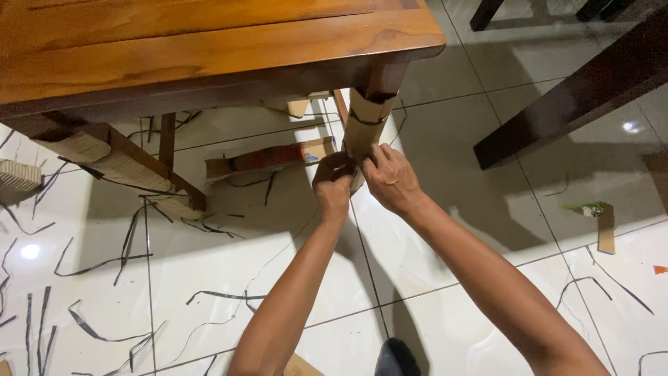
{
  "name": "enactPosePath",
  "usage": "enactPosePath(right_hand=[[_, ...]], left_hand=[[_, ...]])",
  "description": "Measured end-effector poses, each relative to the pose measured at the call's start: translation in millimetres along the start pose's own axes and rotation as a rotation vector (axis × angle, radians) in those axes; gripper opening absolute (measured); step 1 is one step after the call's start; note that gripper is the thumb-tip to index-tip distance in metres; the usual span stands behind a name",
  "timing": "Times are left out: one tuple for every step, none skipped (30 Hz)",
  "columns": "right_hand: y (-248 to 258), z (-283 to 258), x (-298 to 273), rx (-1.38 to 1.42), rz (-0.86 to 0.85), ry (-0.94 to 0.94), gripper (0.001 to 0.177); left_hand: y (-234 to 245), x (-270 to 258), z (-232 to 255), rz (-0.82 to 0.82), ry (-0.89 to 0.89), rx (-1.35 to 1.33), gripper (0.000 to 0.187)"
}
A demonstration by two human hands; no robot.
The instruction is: Wrapping wooden stool legs with cardboard and plastic strips for protection
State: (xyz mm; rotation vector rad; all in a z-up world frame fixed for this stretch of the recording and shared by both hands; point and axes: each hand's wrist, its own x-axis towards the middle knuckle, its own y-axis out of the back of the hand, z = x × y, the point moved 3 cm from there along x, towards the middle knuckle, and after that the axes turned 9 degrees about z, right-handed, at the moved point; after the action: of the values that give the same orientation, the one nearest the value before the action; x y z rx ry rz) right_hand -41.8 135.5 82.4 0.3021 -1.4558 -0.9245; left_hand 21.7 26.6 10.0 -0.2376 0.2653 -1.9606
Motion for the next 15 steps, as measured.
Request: enactPosePath(right_hand=[[7, -6, 5, 0.001, 0.000, 0.000, 0.020], [12, -8, 10, 0.090, -0.023, -0.115, 0.019], [18, -11, 16, 0.178, -0.047, -0.231, 0.018], [16, -13, 15, 0.179, -0.046, -0.228, 0.018], [13, -12, 13, 0.292, -0.082, -0.380, 0.011], [10, -12, 11, 0.405, -0.119, -0.533, 0.008], [5, -12, 9, 0.405, -0.119, -0.530, 0.008], [1, -11, 6, 0.413, -0.144, -0.603, 0.006], [-4, -10, 2, 0.420, -0.169, -0.676, 0.005], [-5, -10, 4, 0.419, -0.168, -0.676, 0.005], [-5, -10, 5, 0.411, -0.171, -0.702, 0.007], [-6, -10, 6, 0.405, -0.172, -0.728, 0.010], [-5, -12, 8, 0.404, -0.171, -0.728, 0.010], [-4, -13, 9, 0.378, -0.176, -0.726, 0.011], [-3, -14, 10, 0.352, -0.182, -0.725, 0.013]], left_hand=[[2, -3, 9, 0.000, 0.000, 0.001, 0.032], [2, -6, 15, -0.007, 0.130, -0.041, 0.027], [3, -10, 21, -0.013, 0.259, -0.084, 0.023], [2, -11, 6, -0.011, 0.258, -0.085, 0.023], [0, -14, -12, -0.008, 0.389, -0.171, 0.023], [-2, -17, -30, -0.006, 0.519, -0.257, 0.028], [-3, -20, -12, -0.004, 0.518, -0.258, 0.028], [-5, -25, 3, 0.010, 0.602, -0.276, 0.025], [-8, -30, 19, 0.024, 0.686, -0.294, 0.024], [-9, -27, 22, 0.023, 0.686, -0.294, 0.024], [-11, -25, 25, 0.059, 0.706, -0.323, 0.031], [-12, -22, 28, 0.096, 0.725, -0.351, 0.038], [-6, -18, -15, 0.095, 0.724, -0.352, 0.038], [0, -13, -57, 0.086, 0.642, -0.264, 0.031], [6, -8, -99, 0.078, 0.560, -0.176, 0.025]])
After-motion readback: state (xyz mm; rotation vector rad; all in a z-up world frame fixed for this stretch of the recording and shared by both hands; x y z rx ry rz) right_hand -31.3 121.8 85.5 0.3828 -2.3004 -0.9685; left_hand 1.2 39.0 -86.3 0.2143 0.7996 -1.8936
